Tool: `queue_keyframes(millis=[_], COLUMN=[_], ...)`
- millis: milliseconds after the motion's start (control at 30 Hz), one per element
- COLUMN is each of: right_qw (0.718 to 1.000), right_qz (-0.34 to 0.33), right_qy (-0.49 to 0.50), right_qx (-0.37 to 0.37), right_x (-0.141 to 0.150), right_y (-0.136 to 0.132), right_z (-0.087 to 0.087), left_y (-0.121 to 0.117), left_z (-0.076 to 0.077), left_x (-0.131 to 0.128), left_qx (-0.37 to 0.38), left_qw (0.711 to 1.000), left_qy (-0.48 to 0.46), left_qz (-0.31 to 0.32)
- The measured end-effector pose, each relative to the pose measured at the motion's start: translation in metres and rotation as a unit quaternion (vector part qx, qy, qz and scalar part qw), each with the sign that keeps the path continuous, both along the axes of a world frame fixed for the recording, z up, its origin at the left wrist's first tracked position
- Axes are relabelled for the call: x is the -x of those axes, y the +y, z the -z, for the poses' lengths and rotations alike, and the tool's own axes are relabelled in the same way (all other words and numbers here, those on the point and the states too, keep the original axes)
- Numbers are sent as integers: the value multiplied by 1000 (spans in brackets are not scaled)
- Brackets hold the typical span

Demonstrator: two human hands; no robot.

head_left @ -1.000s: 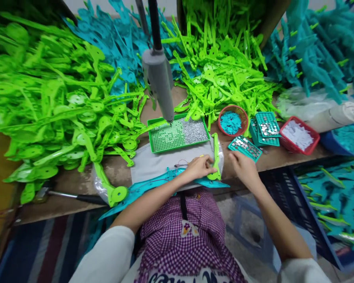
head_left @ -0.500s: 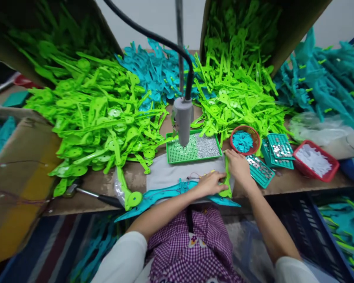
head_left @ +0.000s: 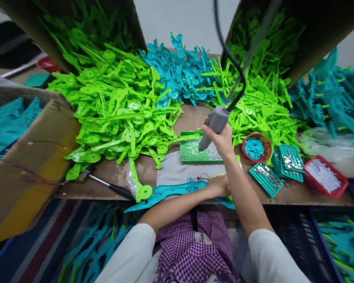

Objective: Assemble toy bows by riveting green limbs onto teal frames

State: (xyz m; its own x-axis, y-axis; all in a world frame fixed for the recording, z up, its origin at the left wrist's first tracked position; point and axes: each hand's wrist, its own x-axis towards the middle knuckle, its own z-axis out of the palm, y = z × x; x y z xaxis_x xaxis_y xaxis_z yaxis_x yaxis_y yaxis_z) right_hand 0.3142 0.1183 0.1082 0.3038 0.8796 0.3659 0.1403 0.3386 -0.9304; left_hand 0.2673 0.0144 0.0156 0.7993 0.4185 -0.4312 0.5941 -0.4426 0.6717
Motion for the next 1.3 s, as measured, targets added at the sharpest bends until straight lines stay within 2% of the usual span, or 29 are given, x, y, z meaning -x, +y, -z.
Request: queue_keyframes(millis=[133, 267, 400, 600, 733, 900, 1033, 1167, 1300], right_qw=[994, 986, 983, 984, 984, 985, 989, 990, 988], right_qz=[-5, 90, 124, 146, 155, 124, 107, 116, 109], right_qy=[100, 138, 133, 96, 85, 118, 97, 85, 108], right_qx=[33, -4, -30, -19, 0, 1, 11, 10, -7], right_x=[-9, -9, -10, -17, -18, -19, -21, -26, -48], right_y=[-8, -1, 7, 8, 8, 11, 14, 7, -21], right_z=[28, 43, 53, 62, 60, 56, 51, 33, 10], left_y=[-1, 0, 0, 0, 0, 0, -1, -1, 0], left_z=[5, 8, 9, 9, 8, 8, 10, 11, 7], left_x=[0, 3, 4, 4, 4, 4, 3, 2, 3], left_qx=[-8, -4, 1, -3, 1, -9, -17, -15, 1], left_qw=[999, 998, 998, 997, 997, 998, 999, 999, 998], left_qy=[-52, -57, -66, -82, -74, -69, -42, -47, -59], left_qz=[6, -1, -11, -10, -20, -14, -9, -16, -16])
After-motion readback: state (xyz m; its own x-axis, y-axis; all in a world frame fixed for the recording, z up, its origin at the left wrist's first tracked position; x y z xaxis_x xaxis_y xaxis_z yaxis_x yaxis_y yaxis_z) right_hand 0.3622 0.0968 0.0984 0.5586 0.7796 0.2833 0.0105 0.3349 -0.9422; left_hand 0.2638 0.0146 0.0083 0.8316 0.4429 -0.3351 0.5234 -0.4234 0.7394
